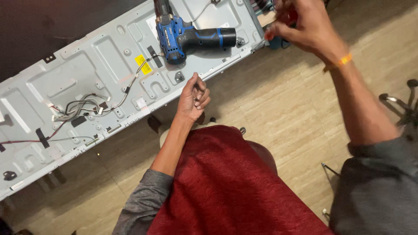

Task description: The person works on the back of a disassembled flat-screen TV, using a screwdriver to remove screws and detach a metal bracket. They then use a power drill to remove additional screws and handle internal wiring.

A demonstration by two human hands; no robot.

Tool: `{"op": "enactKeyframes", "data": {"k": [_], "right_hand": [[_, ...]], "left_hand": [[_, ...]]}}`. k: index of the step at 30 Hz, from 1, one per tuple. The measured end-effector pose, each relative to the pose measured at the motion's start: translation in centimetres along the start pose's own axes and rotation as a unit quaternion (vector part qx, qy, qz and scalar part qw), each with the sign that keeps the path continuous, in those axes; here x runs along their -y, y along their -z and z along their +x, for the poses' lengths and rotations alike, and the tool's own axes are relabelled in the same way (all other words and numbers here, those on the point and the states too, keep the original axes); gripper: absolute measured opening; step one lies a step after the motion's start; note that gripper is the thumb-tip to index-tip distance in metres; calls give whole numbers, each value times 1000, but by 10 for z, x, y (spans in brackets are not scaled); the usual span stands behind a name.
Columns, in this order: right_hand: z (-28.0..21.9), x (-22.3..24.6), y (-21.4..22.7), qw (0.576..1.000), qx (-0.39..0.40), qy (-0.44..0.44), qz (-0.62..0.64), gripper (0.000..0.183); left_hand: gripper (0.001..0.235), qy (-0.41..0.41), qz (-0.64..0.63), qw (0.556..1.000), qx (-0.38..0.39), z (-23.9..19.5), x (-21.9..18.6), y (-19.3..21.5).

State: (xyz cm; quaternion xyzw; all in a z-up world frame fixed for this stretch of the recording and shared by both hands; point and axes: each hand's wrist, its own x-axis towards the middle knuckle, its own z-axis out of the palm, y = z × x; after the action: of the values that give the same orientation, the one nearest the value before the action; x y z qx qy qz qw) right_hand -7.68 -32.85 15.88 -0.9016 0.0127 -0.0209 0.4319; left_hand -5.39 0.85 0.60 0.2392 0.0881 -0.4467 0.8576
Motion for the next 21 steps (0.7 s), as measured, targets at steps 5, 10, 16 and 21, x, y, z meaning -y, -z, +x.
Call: {"op": "enactKeyframes", "data": {"k": [5, 10, 16, 21], "right_hand": [[-9, -41, -50, 980, -137, 139, -47, 44], [-15, -69, -104, 956, -260, -78, 114, 34], [-26, -73, -113, 950, -295, -86, 60, 21], [-29, -78, -111, 949, -276, -86, 127, 14]], "left_hand": [[42, 10, 7, 1000, 8, 1, 0, -4], [41, 13, 6, 1000, 4, 2, 0, -7], [41, 17, 8, 1000, 4, -3, 3, -2], [41, 14, 6, 1000, 1, -3, 3, 0]]}}
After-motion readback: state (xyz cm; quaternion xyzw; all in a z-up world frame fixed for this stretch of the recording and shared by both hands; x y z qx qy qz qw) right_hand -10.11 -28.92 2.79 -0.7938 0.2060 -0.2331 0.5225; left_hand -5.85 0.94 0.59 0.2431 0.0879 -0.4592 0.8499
